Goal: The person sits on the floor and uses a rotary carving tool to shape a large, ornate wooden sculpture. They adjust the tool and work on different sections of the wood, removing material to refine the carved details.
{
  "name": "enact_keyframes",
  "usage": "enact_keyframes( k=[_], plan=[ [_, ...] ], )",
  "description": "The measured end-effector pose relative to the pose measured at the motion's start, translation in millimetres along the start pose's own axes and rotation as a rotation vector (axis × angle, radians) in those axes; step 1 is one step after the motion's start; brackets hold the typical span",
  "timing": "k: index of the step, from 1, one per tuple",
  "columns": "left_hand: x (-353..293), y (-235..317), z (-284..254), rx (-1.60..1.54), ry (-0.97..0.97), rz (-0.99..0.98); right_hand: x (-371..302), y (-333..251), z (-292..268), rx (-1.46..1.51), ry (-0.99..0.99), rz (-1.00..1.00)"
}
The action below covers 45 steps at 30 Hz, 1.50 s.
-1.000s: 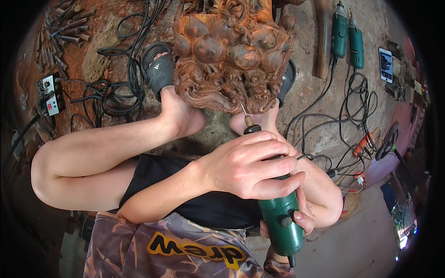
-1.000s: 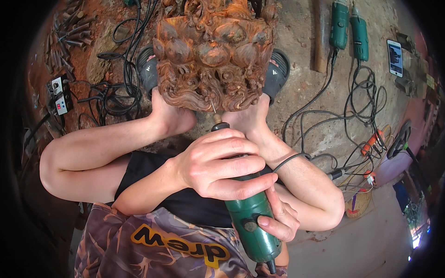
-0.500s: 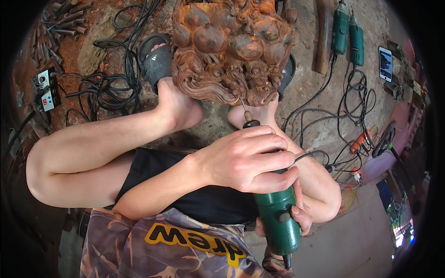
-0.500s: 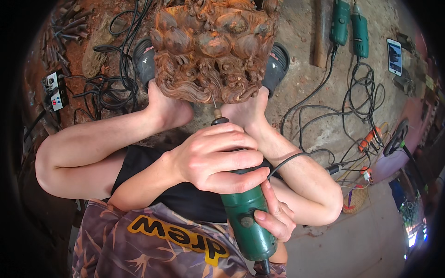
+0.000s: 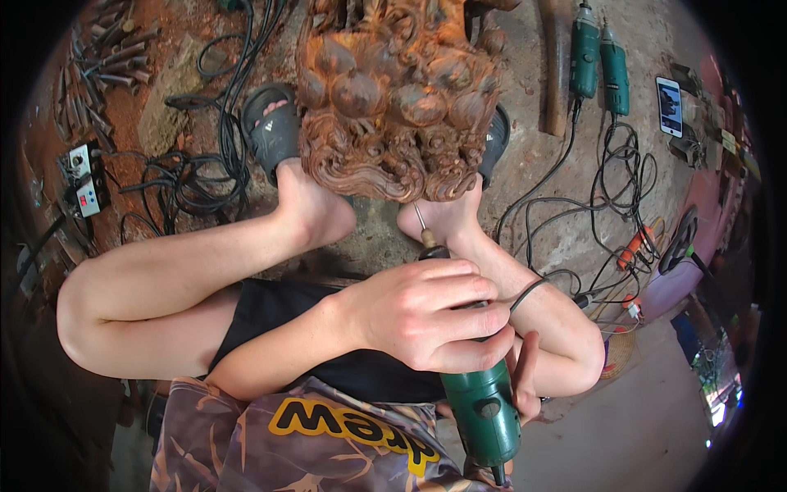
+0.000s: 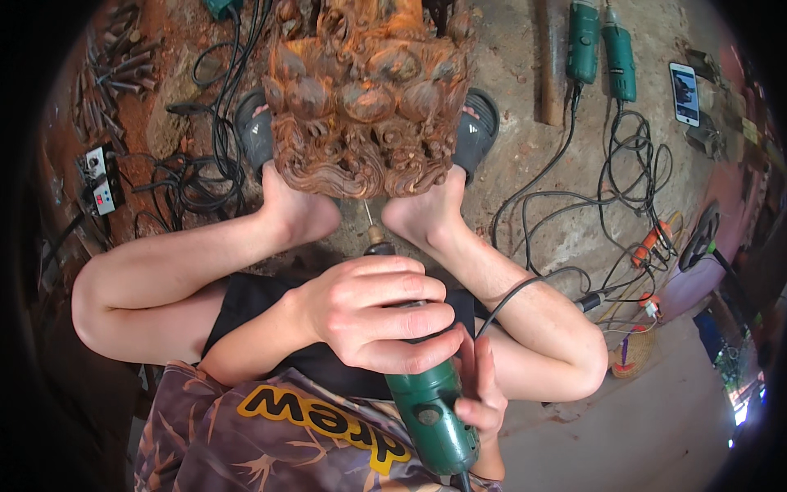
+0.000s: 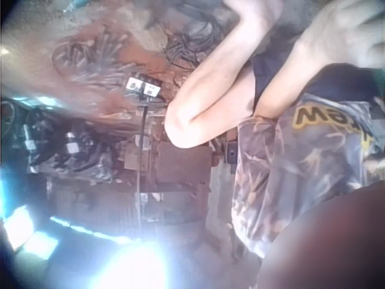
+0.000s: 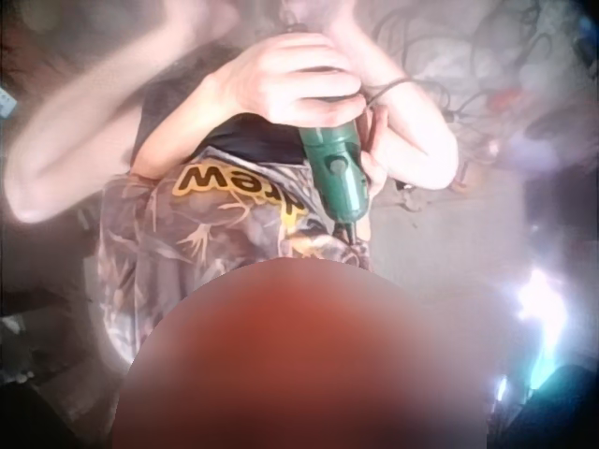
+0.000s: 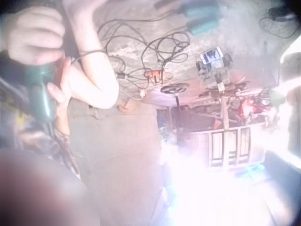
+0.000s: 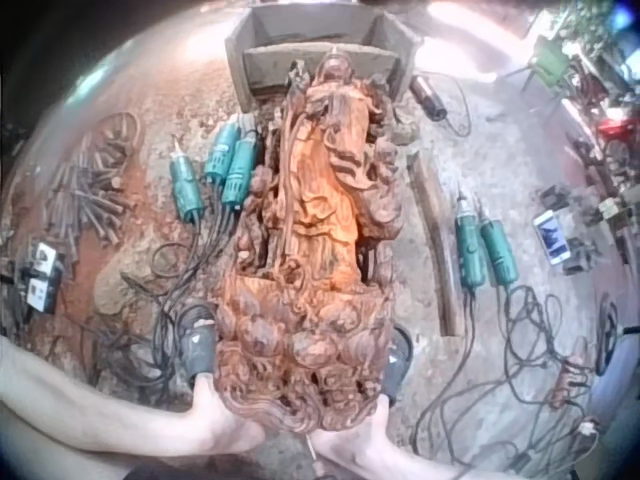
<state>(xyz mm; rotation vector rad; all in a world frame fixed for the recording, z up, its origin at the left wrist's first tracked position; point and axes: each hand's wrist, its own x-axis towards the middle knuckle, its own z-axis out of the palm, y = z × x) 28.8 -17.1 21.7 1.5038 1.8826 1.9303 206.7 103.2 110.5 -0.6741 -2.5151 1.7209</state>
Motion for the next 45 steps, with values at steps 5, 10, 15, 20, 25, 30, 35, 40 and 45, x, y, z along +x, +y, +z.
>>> enact_keyframes(
  k=[5,10,15,20,25,30,35,40,45],
  plan=[
    [-1,2,-6,0.050,-0.052,0.036,10,-2,-14,0.119,-0.100,-0.121],
    [4,7,-28,0.147,-0.160,0.042,24,-6,-16,0.115,-0.154,0.060],
    [24,26,-34,0.244,-0.135,0.012,30,-16,-13,0.147,-0.119,-0.118],
    [19,35,-29,0.192,-0.168,0.038,14,-28,-4,0.261,-0.137,-0.237],
    [22,43,-17,0.168,-0.147,0.049,8,-32,-7,0.376,-0.122,-0.313],
    [40,50,-14,0.125,-0.203,0.036,5,-35,-8,0.244,0.068,-0.345],
    [57,37,-4,0.007,-0.327,0.093,-2,-32,-12,0.227,0.235,-0.261],
    [75,-3,9,-0.191,-0.416,0.381,-5,-33,-6,0.229,0.380,-0.265],
    [58,-31,23,-0.285,-0.360,0.544,-13,-21,20,0.083,0.465,-0.286]
  ],
)
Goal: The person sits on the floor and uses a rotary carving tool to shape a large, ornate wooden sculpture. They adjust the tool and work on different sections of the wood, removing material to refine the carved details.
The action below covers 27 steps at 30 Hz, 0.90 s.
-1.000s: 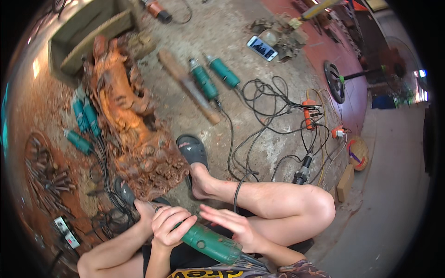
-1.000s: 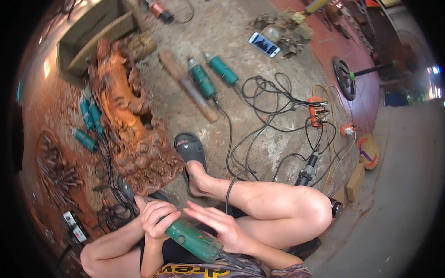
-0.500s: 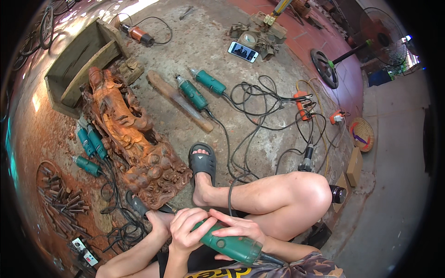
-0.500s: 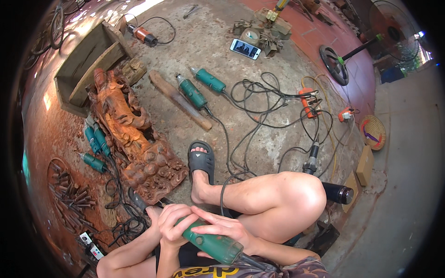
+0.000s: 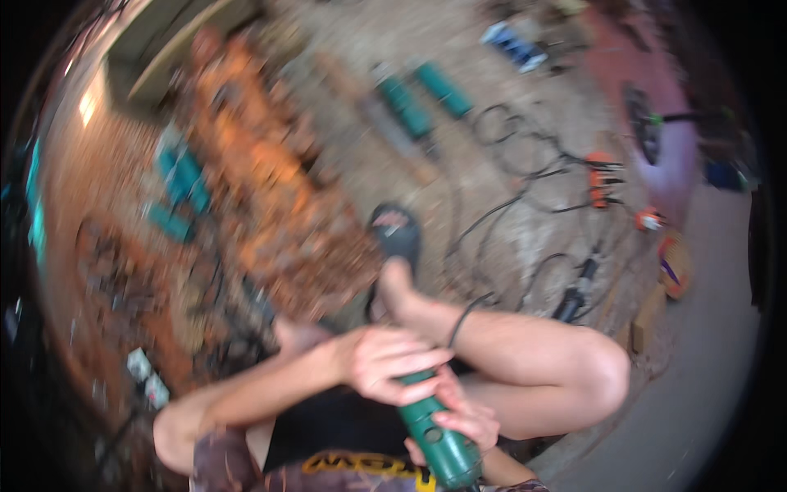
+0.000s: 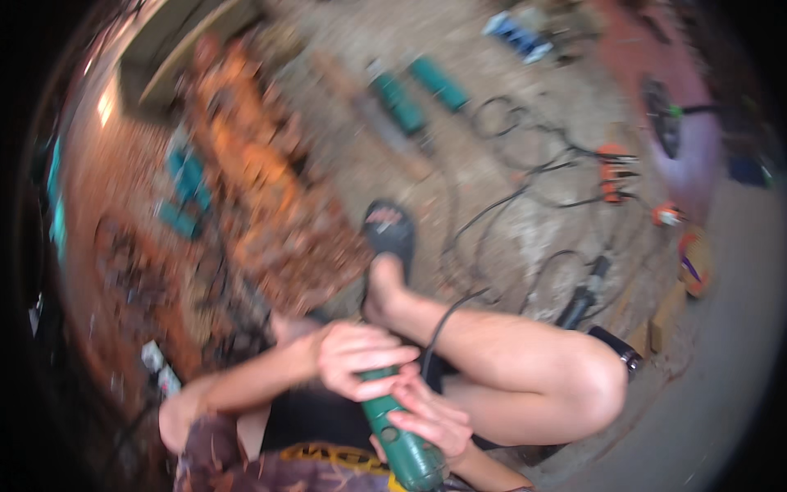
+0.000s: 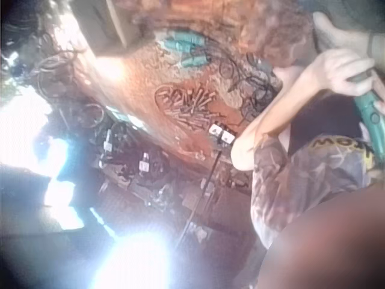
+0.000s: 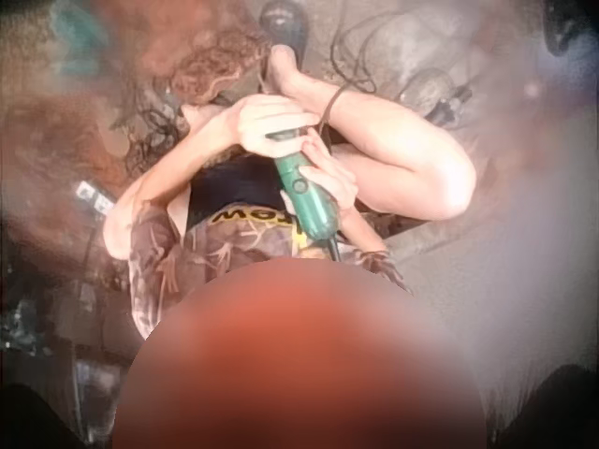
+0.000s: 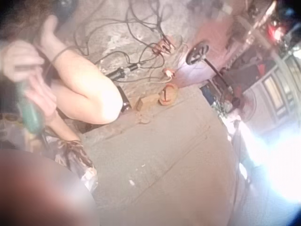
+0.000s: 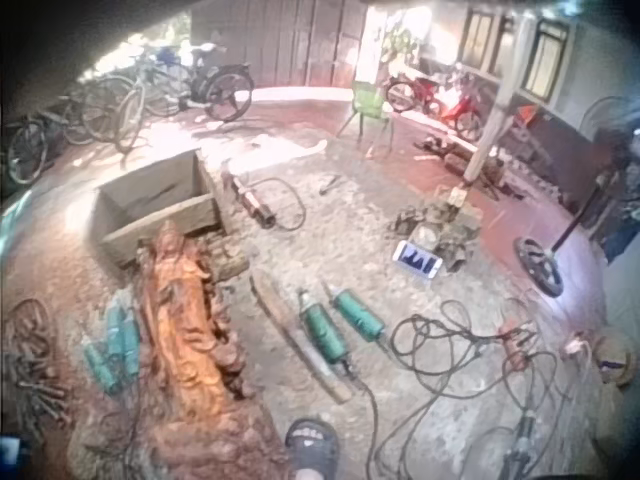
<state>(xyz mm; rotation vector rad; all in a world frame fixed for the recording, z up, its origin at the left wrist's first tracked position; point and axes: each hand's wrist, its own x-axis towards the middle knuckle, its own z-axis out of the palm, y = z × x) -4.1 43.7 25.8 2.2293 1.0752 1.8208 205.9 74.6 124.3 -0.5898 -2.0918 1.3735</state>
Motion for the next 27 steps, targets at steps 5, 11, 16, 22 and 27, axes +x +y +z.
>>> enact_keyframes(
  k=[5,11,16,22,27],
  plan=[
    [-30,-2,1,-0.030,0.045,0.043,-16,22,20,0.002,0.004,-0.101],
    [-39,-17,-12,0.041,0.080,0.018,0,31,19,0.040,-0.129,-0.072],
    [-50,-24,-16,0.064,0.108,-0.007,10,35,24,0.100,-0.191,-0.002],
    [-52,-25,-7,0.078,0.166,-0.072,16,35,28,0.095,-0.140,0.033],
    [-51,-25,-6,0.089,0.183,-0.124,22,34,36,0.106,-0.085,0.077]
  ],
)
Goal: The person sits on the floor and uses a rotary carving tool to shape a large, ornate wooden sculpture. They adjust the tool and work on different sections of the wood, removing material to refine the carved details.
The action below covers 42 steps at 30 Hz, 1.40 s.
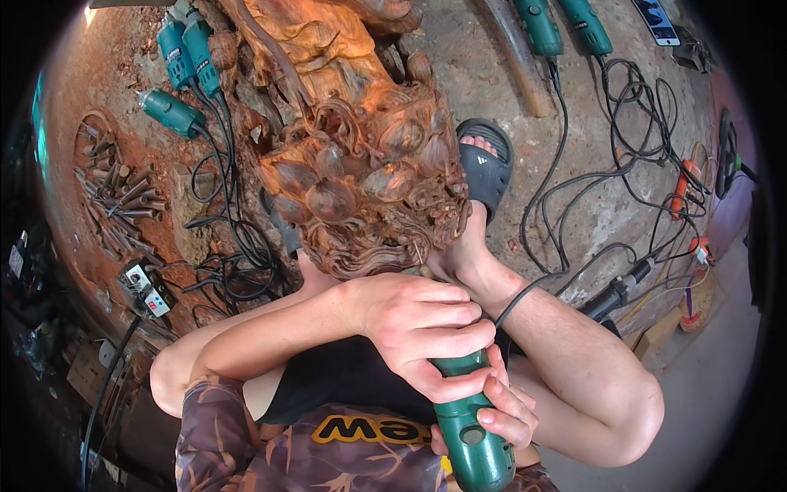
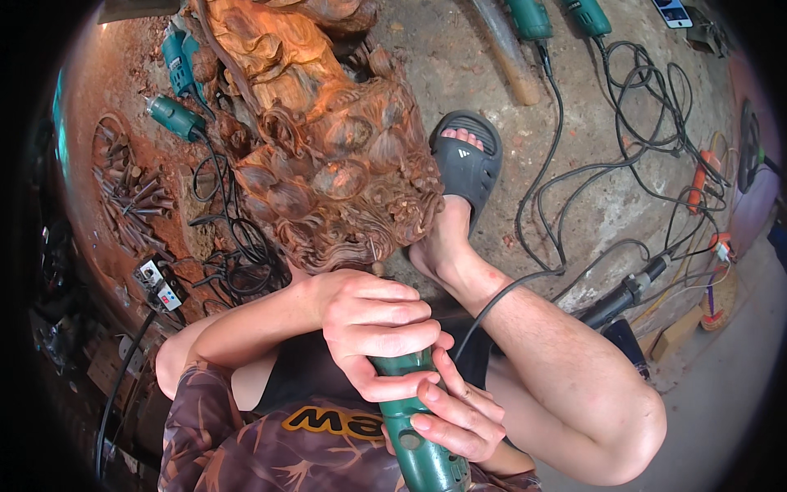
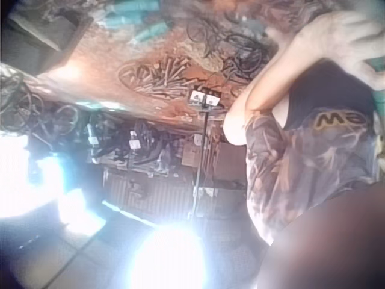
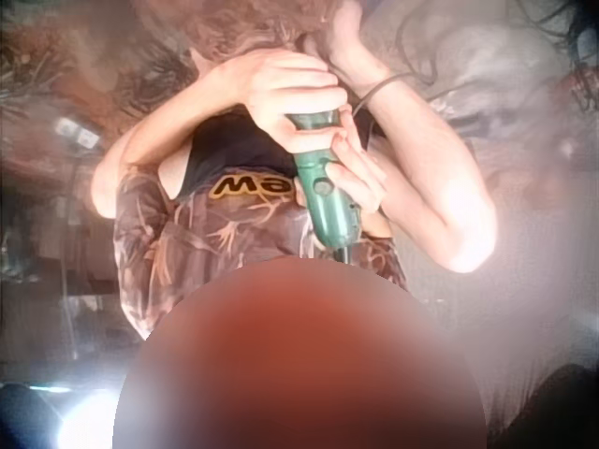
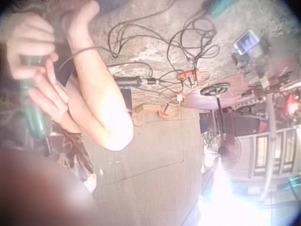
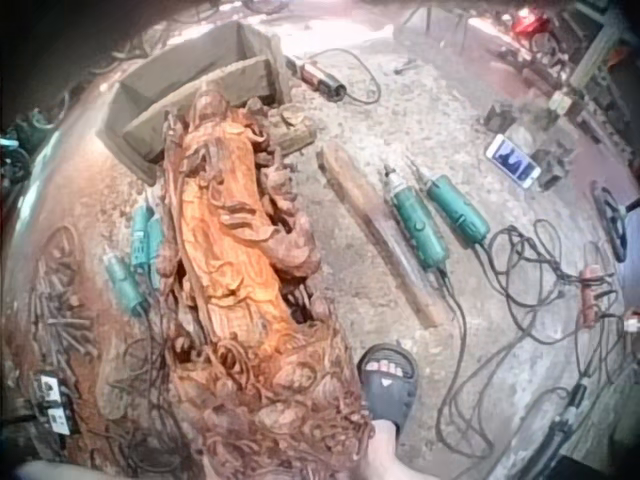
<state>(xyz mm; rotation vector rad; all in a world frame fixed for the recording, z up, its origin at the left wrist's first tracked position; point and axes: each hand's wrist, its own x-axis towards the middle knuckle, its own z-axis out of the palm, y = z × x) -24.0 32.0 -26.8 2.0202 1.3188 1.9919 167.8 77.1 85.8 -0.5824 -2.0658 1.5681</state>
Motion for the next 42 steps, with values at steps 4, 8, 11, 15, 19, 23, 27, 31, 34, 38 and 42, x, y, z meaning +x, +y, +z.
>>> enact_keyframes(
  k=[4,8,11,15,19,23,27,31,34,38,42],
  plan=[
    [1,0,-1,-0.024,-0.004,-0.018,1,3,6,-0.019,0.064,-0.058],
    [2,1,-2,-0.019,-0.012,-0.042,-1,-1,3,0.006,0.040,-0.012],
    [2,0,-1,-0.029,-0.020,-0.040,-1,-3,0,0.007,0.005,0.021],
    [1,0,-2,-0.014,-0.024,-0.042,1,-2,-2,0.016,-0.022,0.001],
    [2,2,-3,-0.012,-0.018,-0.086,3,-2,-2,0.011,-0.025,0.036],
    [2,1,-2,-0.008,-0.016,-0.075,1,-2,-1,0.001,-0.001,0.003],
    [2,2,0,0.018,0.002,-0.037,-4,3,5,-0.008,0.059,-0.050],
    [1,1,0,-0.018,-0.005,-0.030,-9,7,10,-0.007,0.110,-0.093],
    [1,1,1,-0.013,-0.005,-0.018,-10,7,10,0.011,0.092,-0.096],
    [1,0,2,-0.016,0.008,-0.010,-9,6,8,-0.018,0.080,-0.097],
    [0,1,0,0.005,-0.012,-0.010,-8,5,3,-0.017,0.040,-0.070]
  ],
)
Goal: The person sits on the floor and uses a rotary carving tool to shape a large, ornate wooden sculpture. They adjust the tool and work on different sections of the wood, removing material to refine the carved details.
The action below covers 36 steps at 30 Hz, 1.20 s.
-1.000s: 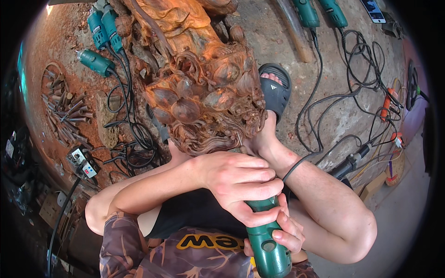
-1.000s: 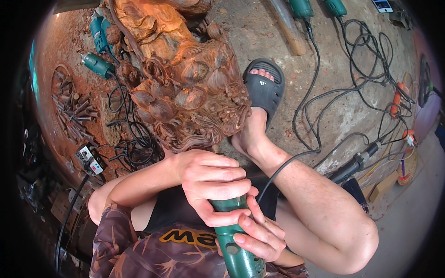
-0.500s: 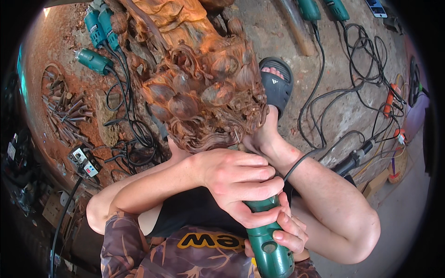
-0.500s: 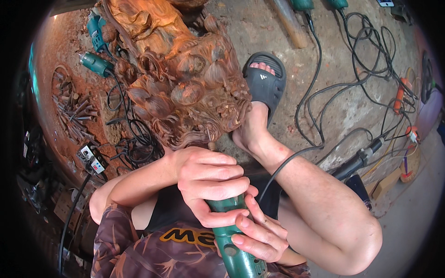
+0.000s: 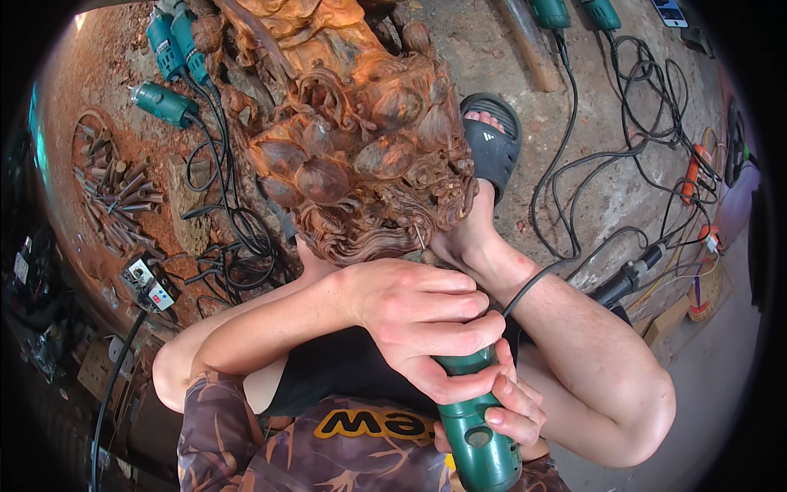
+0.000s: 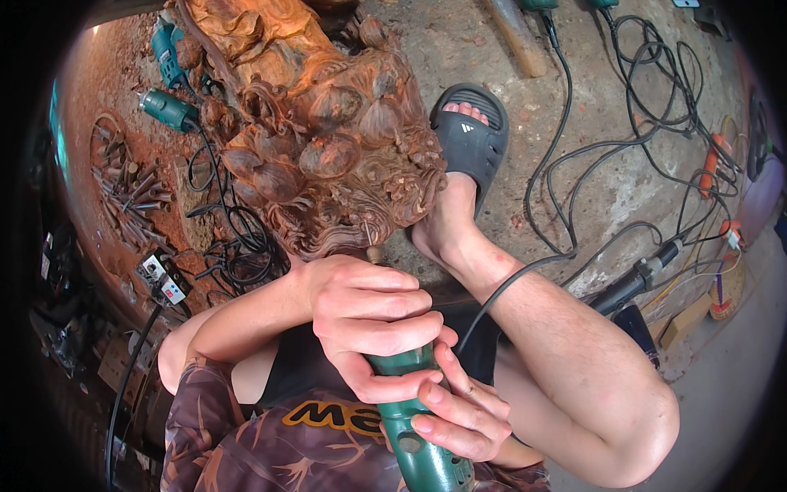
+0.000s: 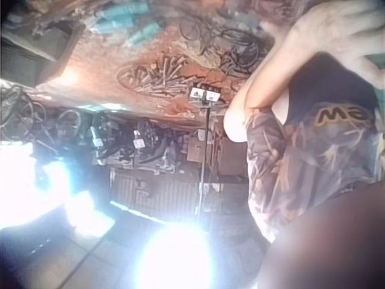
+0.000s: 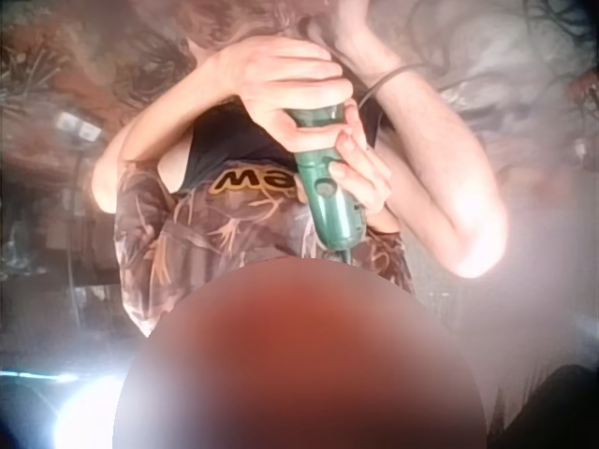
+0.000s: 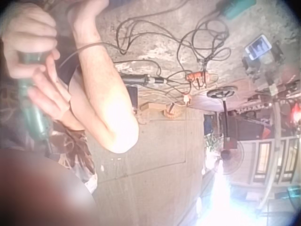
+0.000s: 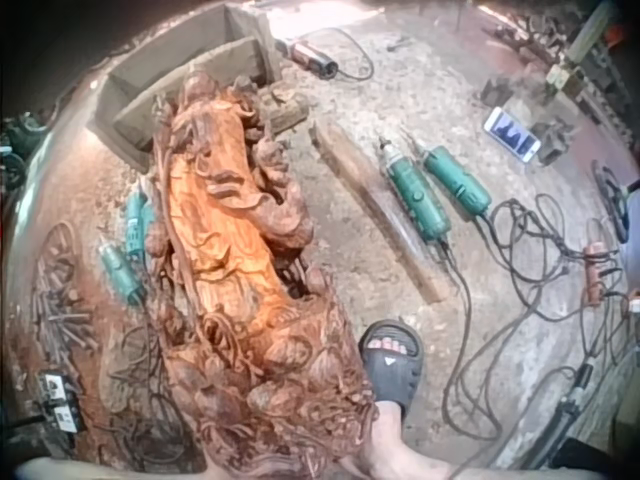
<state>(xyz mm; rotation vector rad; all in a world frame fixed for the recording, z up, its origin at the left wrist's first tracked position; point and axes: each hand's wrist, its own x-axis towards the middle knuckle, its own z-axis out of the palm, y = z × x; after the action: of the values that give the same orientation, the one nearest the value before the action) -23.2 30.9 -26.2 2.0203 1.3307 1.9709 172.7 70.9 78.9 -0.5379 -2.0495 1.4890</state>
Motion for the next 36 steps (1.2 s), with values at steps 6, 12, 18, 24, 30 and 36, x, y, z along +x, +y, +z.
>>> enact_keyframes(
  k=[6,12,18,24,30,36],
  plan=[
    [-1.3,2.1,1.8,0.025,0.007,-0.014,0.5,-1.6,-3.8,0.023,-0.028,0.045],
    [-2.1,1.8,1.8,0.032,0.011,-0.024,2.6,-3.2,-7.4,0.036,-0.061,0.066],
    [-2.2,3.0,1.2,0.004,-0.020,-0.030,2.8,-4.1,-3.8,0.057,-0.023,0.077],
    [-1.7,3.2,1.3,0.044,0.007,-0.073,3.8,0.7,-4.5,0.056,-0.024,0.073],
    [-2.7,2.4,1.8,-0.001,-0.007,-0.019,1.6,-4.1,-5.0,0.090,-0.022,0.081],
    [-4.0,1.5,0.8,-0.043,-0.018,0.004,-3.9,-0.4,-5.6,0.071,-0.036,0.044]
  ],
)
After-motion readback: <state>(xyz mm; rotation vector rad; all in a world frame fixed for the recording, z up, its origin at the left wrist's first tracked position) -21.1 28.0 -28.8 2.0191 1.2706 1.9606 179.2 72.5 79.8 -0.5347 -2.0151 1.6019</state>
